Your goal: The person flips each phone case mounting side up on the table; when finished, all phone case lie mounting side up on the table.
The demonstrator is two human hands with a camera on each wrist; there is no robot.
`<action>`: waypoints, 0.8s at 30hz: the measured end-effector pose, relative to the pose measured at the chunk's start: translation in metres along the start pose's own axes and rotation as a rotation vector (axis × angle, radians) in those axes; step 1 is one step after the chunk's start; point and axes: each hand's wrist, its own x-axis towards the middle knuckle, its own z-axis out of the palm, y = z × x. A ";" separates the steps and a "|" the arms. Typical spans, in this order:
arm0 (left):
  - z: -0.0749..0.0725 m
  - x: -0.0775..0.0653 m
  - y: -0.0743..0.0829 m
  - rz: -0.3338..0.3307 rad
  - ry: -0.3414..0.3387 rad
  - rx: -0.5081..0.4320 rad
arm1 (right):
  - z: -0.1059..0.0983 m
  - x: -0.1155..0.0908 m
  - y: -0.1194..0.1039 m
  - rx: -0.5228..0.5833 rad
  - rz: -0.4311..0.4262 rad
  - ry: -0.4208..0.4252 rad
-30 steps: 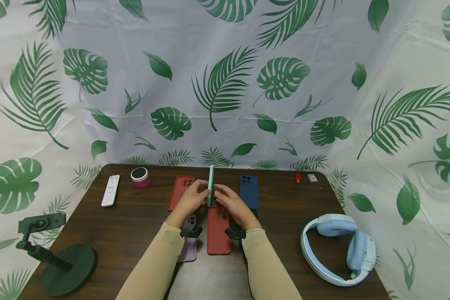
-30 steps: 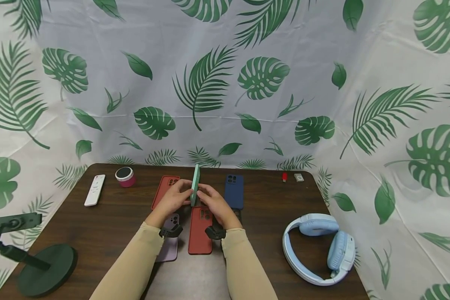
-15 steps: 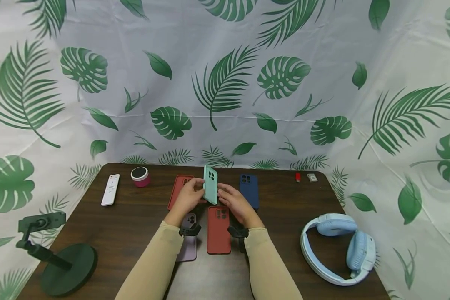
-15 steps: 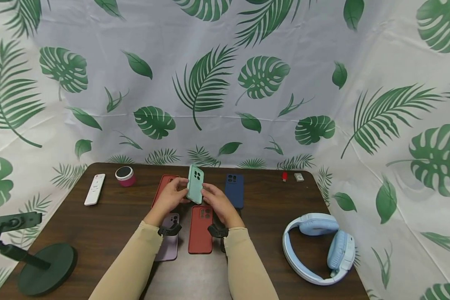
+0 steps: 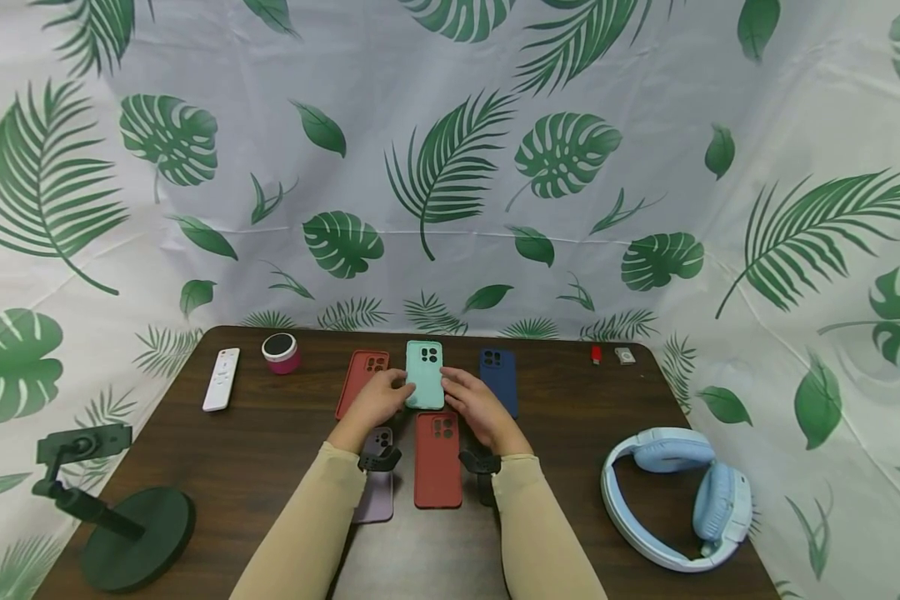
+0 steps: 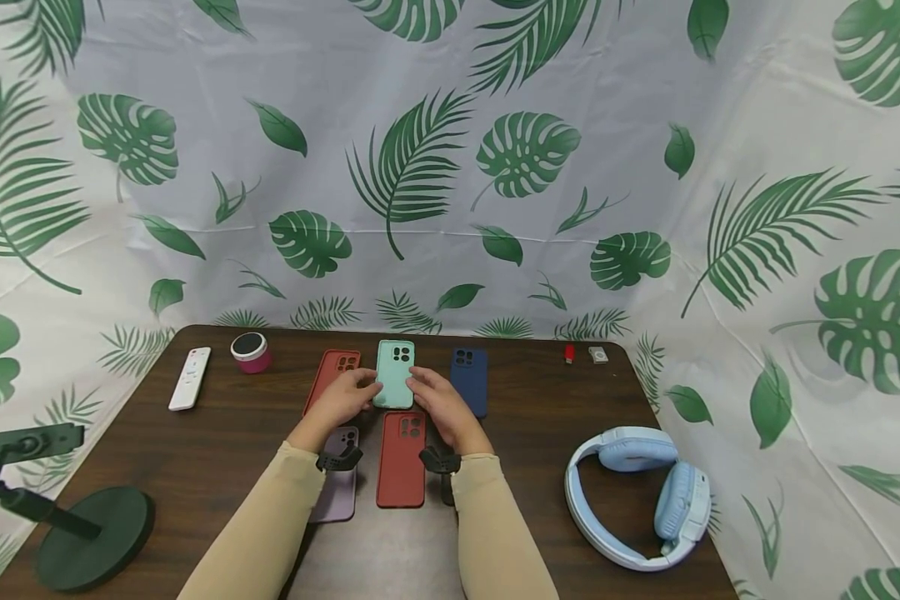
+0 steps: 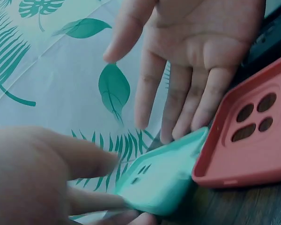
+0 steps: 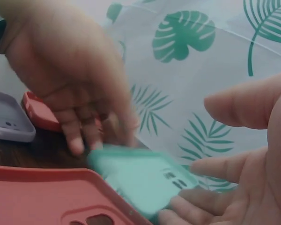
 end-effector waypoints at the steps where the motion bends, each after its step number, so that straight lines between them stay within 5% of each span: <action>1: 0.000 0.000 -0.001 0.002 -0.018 0.026 | -0.001 0.000 0.000 0.001 0.006 0.000; 18: 0.004 -0.004 0.003 -0.008 -0.025 0.090 | -0.006 -0.002 -0.001 -0.004 0.007 -0.012; 24: 0.009 -0.006 0.016 0.074 0.016 0.035 | -0.017 -0.004 -0.005 -0.066 -0.033 0.040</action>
